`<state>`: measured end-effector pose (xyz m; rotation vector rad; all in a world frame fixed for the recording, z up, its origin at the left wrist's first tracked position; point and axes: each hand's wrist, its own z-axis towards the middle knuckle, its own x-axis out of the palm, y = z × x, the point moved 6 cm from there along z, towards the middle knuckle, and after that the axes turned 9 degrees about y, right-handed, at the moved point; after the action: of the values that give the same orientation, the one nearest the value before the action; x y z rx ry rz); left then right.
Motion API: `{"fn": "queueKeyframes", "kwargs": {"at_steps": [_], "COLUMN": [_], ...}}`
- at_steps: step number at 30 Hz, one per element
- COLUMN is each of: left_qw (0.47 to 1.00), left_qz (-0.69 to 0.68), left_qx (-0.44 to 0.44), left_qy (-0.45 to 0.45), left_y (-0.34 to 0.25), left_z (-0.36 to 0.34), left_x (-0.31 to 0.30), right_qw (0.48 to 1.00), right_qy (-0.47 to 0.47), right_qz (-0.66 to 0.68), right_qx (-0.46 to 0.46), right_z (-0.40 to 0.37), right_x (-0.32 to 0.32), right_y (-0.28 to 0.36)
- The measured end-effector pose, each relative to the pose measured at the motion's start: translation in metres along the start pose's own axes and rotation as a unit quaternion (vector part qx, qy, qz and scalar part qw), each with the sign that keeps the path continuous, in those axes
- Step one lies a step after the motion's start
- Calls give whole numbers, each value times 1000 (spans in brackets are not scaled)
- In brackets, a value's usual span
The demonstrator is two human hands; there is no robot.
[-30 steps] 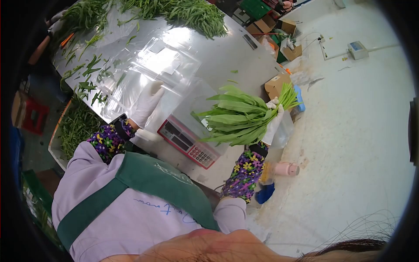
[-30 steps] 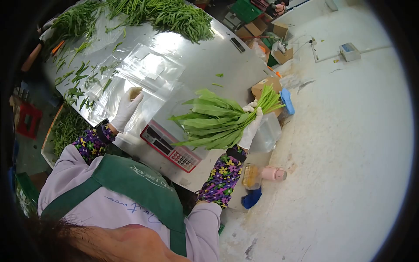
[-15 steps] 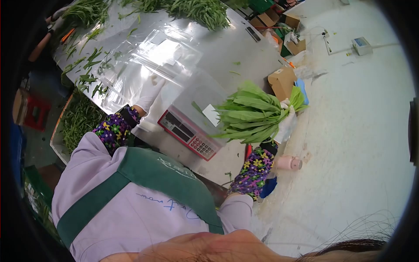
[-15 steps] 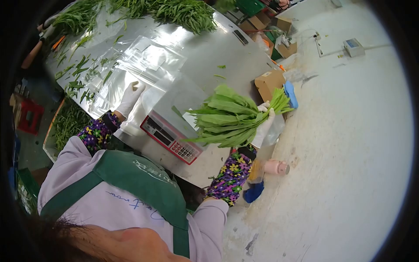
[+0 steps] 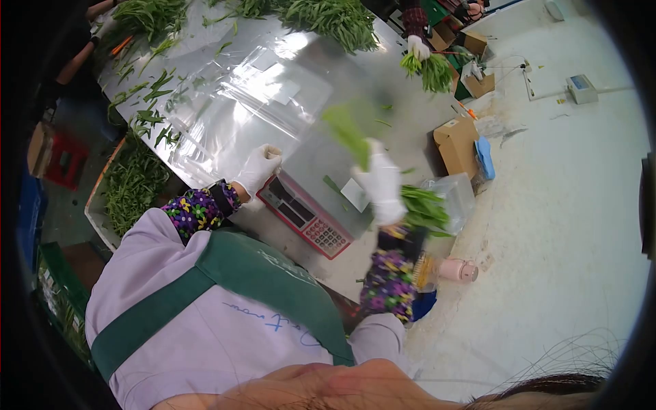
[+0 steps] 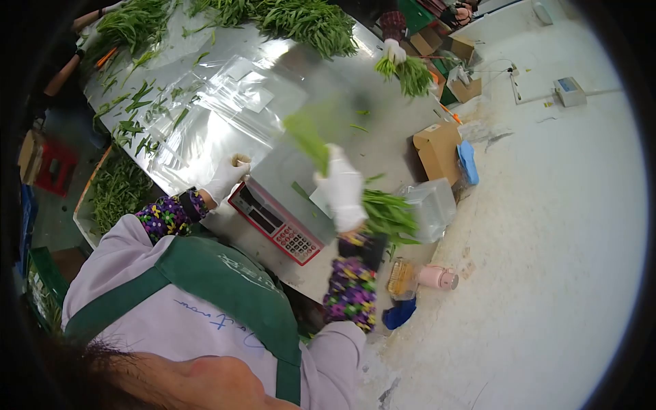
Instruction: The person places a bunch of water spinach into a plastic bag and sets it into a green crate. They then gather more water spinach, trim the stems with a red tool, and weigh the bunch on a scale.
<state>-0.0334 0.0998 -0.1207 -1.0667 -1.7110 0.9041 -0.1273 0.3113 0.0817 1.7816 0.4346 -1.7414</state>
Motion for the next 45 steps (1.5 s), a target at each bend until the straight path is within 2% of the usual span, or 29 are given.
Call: {"fn": "queueKeyframes", "kwargs": {"at_steps": [1, 2, 3, 4, 5, 7, 9, 14, 15, 16, 17, 18, 19, 20, 22, 23, 25, 26, 27, 29, 31, 33, 35, 36, 37, 40, 41, 43, 45], "left_qw": [1000, 1000, 999, 999, 999, 998, 997, 995, 969, 920, 920, 854, 764, 762, 602, 599, 542, 558, 557, 542, 536, 572, 606, 638, 671, 699, 710, 717, 713], "left_qz": [2, 19, 37, 24, 24, 63, 73, 98, 233, 363, 365, 471, 563, 563, 691, 691, 723, 719, 721, 735, 741, 683, 644, 627, 605, 613, 611, 603, 635], "left_qx": [0, 3, 5, 10, 9, 8, 2, 6, 61, 114, 116, 219, 315, 319, 374, 378, 349, 302, 305, 283, 304, 384, 410, 380, 353, 287, 264, 278, 216], "left_qy": [0, -12, -24, -28, -31, -28, -22, -10, -50, -88, -88, -40, 9, 10, 147, 144, 247, 284, 277, 293, 265, 244, 223, 233, 243, 230, 230, 210, 206], "left_y": [-1, -1, 1, 3, 4, -4, -2, -8, -24, -43, -55, -82, -99, -106, -108, -110, -84, -69, -75, -80, -87, -95, -107, -109, -111, -118, -122, -134, -147], "left_z": [-1, -2, -2, 0, 2, -6, -3, -8, -13, -20, -23, -28, -31, -22, -10, 1, 36, 55, 55, 45, 31, 23, 16, 18, 19, 15, 13, 8, 5], "left_x": [1, 2, 1, 2, 1, 3, 3, -1, -3, -2, -1, 17, 37, 45, 82, 84, 94, 91, 92, 94, 93, 93, 93, 91, 87, 80, 77, 68, 59], "right_qw": [994, 994, 991, 991, 990, 986, 982, 983, 984, 984, 984, 985, 984, 984, 984, 984, 988, 988, 988, 992, 993, 993, 994, 993, 995, 991, 991, 991, 992], "right_qy": [89, 72, 55, 54, 94, 139, 122, 109, 98, 98, 96, 58, 20, 16, 79, 74, 73, 68, 62, -13, -43, -66, -95, -95, -85, -78, -96, -106, -104], "right_qz": [-32, -77, -121, -119, -102, -78, -116, -101, -99, -101, -100, -120, -141, -141, -108, -110, -77, -84, -87, -83, -82, -81, -38, -60, -17, -1, 10, 30, -8], "right_qx": [53, 25, -3, -4, 23, 51, 88, 110, 112, 110, 110, 109, 110, 112, 120, 120, 116, 114, 109, 91, 74, 56, 45, 39, 51, 105, 97, 74, 64], "right_z": [6, 5, 5, 7, 8, 1, 0, -13, -18, -23, -27, -33, -37, -39, -40, -42, -42, -43, -46, -57, -73, -91, -110, -118, -126, -144, -149, -149, -149], "right_x": [50, 93, 106, 111, 120, 127, 121, 93, 86, 85, 87, 87, 86, 95, 120, 124, 125, 117, 109, 87, 61, 37, 30, 18, 24, 16, 20, 24, -2], "right_y": [-4, -7, 4, -2, -12, -10, -7, 8, 10, 11, 11, 9, 7, 1, -12, -15, -17, -12, -10, -3, 1, 1, -10, -6, -17, -26, -34, -47, -38]}}
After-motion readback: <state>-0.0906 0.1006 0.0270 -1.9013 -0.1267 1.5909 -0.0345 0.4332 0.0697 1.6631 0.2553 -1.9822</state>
